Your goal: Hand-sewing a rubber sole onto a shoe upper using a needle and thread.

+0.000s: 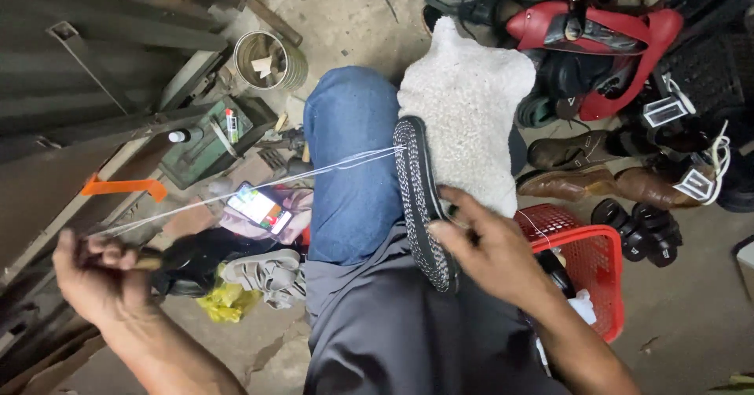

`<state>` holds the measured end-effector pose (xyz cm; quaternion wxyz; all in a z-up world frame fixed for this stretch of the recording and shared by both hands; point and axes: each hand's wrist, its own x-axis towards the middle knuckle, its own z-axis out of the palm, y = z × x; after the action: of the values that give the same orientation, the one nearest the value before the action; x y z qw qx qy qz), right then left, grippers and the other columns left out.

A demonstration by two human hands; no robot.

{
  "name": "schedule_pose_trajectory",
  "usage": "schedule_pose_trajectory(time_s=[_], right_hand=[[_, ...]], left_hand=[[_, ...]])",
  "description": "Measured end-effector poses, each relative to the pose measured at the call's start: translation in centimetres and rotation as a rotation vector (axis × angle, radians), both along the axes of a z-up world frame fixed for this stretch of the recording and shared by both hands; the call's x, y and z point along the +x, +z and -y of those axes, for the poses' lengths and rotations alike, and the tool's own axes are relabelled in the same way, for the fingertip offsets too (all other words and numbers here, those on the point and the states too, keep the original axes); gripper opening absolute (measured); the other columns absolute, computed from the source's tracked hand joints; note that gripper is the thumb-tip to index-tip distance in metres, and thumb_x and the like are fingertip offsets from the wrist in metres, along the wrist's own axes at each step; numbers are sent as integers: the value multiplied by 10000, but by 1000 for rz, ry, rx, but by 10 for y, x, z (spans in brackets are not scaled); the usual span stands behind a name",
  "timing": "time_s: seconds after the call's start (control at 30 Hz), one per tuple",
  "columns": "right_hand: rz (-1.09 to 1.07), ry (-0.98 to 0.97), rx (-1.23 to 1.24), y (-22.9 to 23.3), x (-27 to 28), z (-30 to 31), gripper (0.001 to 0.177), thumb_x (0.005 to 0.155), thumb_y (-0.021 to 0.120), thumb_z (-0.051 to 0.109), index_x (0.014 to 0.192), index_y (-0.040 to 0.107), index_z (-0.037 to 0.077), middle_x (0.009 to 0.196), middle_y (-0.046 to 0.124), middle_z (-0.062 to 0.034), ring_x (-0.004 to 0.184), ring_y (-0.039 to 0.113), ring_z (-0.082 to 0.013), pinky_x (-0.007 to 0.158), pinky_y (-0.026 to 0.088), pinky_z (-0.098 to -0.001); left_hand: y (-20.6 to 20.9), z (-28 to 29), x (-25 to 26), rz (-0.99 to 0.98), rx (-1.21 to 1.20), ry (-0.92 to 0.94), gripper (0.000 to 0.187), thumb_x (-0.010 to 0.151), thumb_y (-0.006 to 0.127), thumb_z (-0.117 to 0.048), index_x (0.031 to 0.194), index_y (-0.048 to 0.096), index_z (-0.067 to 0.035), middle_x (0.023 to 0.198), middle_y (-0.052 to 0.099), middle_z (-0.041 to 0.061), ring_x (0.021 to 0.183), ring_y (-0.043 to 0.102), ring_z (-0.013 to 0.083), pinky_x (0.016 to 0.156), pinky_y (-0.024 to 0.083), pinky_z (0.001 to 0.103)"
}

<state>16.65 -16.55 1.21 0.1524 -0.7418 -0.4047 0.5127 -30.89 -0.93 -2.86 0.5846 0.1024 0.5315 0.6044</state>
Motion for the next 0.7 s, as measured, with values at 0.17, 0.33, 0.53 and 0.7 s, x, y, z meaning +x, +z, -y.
schedule_pose_trajectory(time_s=[0.17,0.33,0.53,0.7], right_hand=[[110,-351,241,-59,74,42,295,1064,539,327,1027,702,84,1084,730,-84,1001,684,-208,858,558,-368],[657,-142,110,-88,111,67,390,1182,515,335,1030,635,-4,1010,583,-186,1025,528,-363,810,438,-516],[568,-1,751,-50,36,-10,329,1023,680,96,1345,670,27,1316,613,-193,1304,491,-406,1150,351,-512],[558,227,884,-41,7,-43,143,967,710,78,1103,740,44,1496,501,-249,1433,368,-531,1172,331,-609]], left_hand=[[-67,5,-74,-269,-270,425,382,1070,617,-270,719,553,-136,626,565,-7,489,499,101,375,365,231],[-70,-8,-1,-432,-289,501,287,1038,613,-120,799,474,-195,667,517,-34,530,548,139,467,388,291],[-33,1,166,-1230,253,-473,159,1048,709,2,1206,697,8,1011,654,200,828,716,331,685,536,358],[13,20,277,-1018,683,-1014,410,889,769,-13,1284,658,-11,1214,692,195,984,716,421,743,615,461]])
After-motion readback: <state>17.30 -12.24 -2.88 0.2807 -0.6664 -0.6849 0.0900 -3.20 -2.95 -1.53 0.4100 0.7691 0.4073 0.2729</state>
